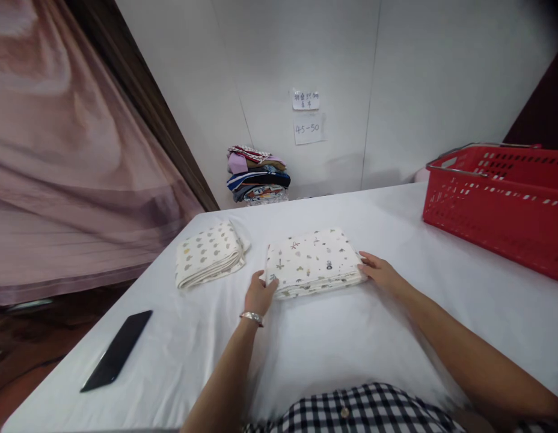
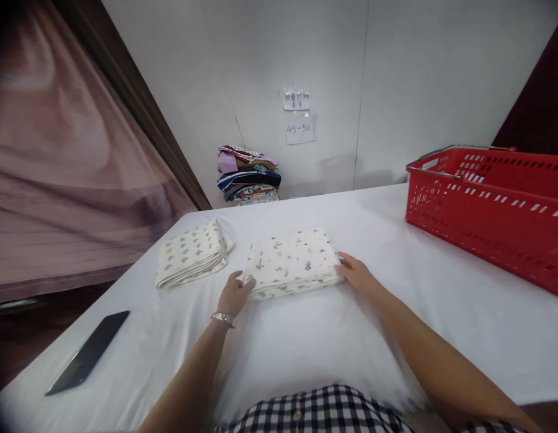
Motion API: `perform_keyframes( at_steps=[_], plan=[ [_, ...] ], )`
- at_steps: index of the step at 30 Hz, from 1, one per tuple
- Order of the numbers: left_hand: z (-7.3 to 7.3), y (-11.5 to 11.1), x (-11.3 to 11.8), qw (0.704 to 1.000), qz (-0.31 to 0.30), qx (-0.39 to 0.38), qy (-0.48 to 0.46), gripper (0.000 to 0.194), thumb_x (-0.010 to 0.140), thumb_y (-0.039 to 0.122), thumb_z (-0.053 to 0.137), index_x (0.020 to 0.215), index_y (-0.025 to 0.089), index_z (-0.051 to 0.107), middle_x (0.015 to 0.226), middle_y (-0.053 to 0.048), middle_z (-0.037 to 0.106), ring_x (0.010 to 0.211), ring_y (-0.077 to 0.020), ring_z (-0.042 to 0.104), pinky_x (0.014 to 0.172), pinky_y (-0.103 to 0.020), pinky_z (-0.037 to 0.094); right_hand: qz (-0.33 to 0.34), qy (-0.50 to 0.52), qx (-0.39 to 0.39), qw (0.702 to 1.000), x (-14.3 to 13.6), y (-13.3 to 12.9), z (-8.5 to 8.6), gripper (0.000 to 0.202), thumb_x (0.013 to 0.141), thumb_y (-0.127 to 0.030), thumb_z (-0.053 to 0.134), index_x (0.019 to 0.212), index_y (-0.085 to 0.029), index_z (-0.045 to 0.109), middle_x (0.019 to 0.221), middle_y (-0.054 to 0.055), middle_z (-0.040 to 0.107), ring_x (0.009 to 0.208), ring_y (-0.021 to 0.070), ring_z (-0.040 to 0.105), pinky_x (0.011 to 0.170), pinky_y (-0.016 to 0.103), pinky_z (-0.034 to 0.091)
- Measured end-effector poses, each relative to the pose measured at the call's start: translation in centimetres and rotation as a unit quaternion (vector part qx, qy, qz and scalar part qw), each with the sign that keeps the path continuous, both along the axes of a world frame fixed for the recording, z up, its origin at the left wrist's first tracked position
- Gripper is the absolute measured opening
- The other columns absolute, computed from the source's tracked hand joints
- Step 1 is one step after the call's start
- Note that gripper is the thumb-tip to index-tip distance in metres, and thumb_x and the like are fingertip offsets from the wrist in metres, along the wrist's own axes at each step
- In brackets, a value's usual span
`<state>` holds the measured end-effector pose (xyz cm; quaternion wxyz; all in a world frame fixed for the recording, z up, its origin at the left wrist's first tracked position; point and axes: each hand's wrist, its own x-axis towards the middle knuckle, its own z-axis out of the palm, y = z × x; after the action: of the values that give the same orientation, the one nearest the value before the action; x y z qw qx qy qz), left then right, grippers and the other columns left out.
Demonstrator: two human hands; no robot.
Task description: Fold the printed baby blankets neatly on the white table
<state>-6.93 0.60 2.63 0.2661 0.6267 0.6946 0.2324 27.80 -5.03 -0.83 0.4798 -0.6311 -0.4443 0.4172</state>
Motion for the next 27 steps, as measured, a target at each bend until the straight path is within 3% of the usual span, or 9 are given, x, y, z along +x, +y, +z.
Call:
perform_keyframes(
  at_steps=[3, 6, 10, 13, 15, 18, 21, 24, 27],
  plan=[
    [-0.2, 0.6, -1.1, 1.0, 0.011, -0.006, 0.024, 0.055, 0.078, 0.043, 0.055, 0.124, 0.016, 0.044, 0.08, -0.001, 0.062, 0.074, -0.0181, 0.06, 0.065, -0.026, 0.042, 0.017, 0.038, 0.004, 0.999, 0.2, -0.2, -0.1, 0.05, 0.076, -0.033, 0.063, 0.124, -0.022, 0.054, 0.117, 0.009, 0.062, 0.095, 0.0228, 0.063, 0.08, 0.034, 0.052],
    [-0.3, 0.7, -1.8, 0.999, -0.001, -0.024, 0.047, 0.05, 0.08, 0.044, 0.053, 0.121, 0.015, 0.048, 0.085, -0.004, 0.063, 0.077, -0.0186, 0.061, 0.068, -0.028, 0.044, -0.023, -0.011, -0.003, 1.0, 0.5, -0.2, 0.2, 0.031, 0.075, -0.033, 0.061, 0.102, -0.019, 0.065, 0.101, 0.009, 0.067, 0.084, 0.0198, 0.063, 0.068, 0.028, 0.051],
    [0.4, 0.1, -0.9, 0.989, -0.01, 0.106, 0.099, 0.045, 0.081, 0.044, 0.053, 0.115, 0.015, 0.053, 0.106, -0.011, 0.06, 0.086, -0.0217, 0.06, 0.074, -0.033, 0.046, -0.033, -0.063, -0.021, 0.997, 0.5, 0.2, 0.5, 0.02, 0.073, -0.034, 0.056, 0.08, -0.018, 0.065, 0.064, 0.003, 0.063, 0.055, 0.0131, 0.054, 0.049, 0.024, 0.04],
    [1.3, -0.5, 1.9, 0.963, -0.076, 0.238, 0.097, 0.034, 0.082, 0.038, 0.055, 0.108, 0.018, 0.057, 0.105, -0.009, 0.06, 0.089, -0.0214, 0.059, 0.077, -0.034, 0.047, -0.026, -0.075, -0.02, 0.997, 0.2, 0.8, 0.2, 0.019, 0.071, -0.036, 0.056, 0.073, -0.018, 0.062, 0.052, -0.002, 0.054, 0.046, 0.0105, 0.045, 0.044, 0.023, 0.033],
    [1.7, -0.9, 4.7, 0.95, -0.157, 0.263, 0.068, 0.025, 0.081, 0.033, 0.056, 0.103, 0.019, 0.06, 0.097, -0.006, 0.062, 0.085, -0.0188, 0.059, 0.077, -0.032, 0.047, -0.016, -0.072, -0.008, 0.997, 0.1, 1.0, -0.1, 0.02, 0.07, -0.038, 0.056, 0.069, -0.018, 0.06, 0.052, -0.003, 0.052, 0.046, 0.0097, 0.043, 0.044, 0.023, 0.032],
    [1.7, -1.5, 9.6, 0.93, -0.268, 0.246, 0.04, 0.015, 0.08, 0.026, 0.059, 0.092, 0.02, 0.065, 0.089, -0.004, 0.064, 0.082, -0.016, 0.059, 0.076, -0.029, 0.047, -0.005, -0.072, 0.001, 0.997, 0.1, 1.1, -0.5, 0.021, 0.069, -0.039, 0.056, 0.066, -0.018, 0.058, 0.052, -0.004, 0.051, 0.045, 0.0087, 0.041, 0.045, 0.023, 0.031],
    [1.2, -2.0, 13.9, 0.915, -0.336, 0.217, 0.053, 0.011, 0.08, 0.027, 0.06, 0.085, 0.02, 0.067, 0.086, -0.003, 0.064, 0.084, -0.0165, 0.059, 0.078, -0.029, 0.045, 0.001, -0.076, -0.003, 0.997, 0.2, 0.7, -0.3, 0.021, 0.067, -0.039, 0.057, 0.065, -0.018, 0.058, 0.049, -0.004, 0.049, 0.044, 0.0086, 0.04, 0.045, 0.023, 0.03],
    [0.9, -2.1, 16.5, 0.912, -0.358, 0.18, 0.092, 0.015, 0.079, 0.033, 0.062, 0.081, 0.02, 0.069, 0.083, -0.004, 0.064, 0.085, -0.0189, 0.057, 0.077, -0.031, 0.044, 0.017, -0.076, -0.01, 0.997, 0.3, 0.2, 0.3, 0.022, 0.065, -0.039, 0.058, 0.065, -0.017, 0.058, 0.049, -0.004, 0.049, 0.043, 0.0082, 0.04, 0.044, 0.023, 0.029],
    [0.9, -2.1, 17.4, 0.913, -0.355, 0.158, 0.122, 0.019, 0.079, 0.036, 0.061, 0.076, 0.02, 0.069, 0.08, -0.005, 0.062, 0.083, -0.0197, 0.056, 0.075, -0.031, 0.043, 0.033, -0.064, -0.009, 0.997, 0.4, 0.1, 0.6, 0.022, 0.066, -0.039, 0.057, 0.066, -0.017, 0.058, 0.05, -0.004, 0.05, 0.043, 0.0075, 0.039, 0.044, 0.022, 0.029]
  ],
)
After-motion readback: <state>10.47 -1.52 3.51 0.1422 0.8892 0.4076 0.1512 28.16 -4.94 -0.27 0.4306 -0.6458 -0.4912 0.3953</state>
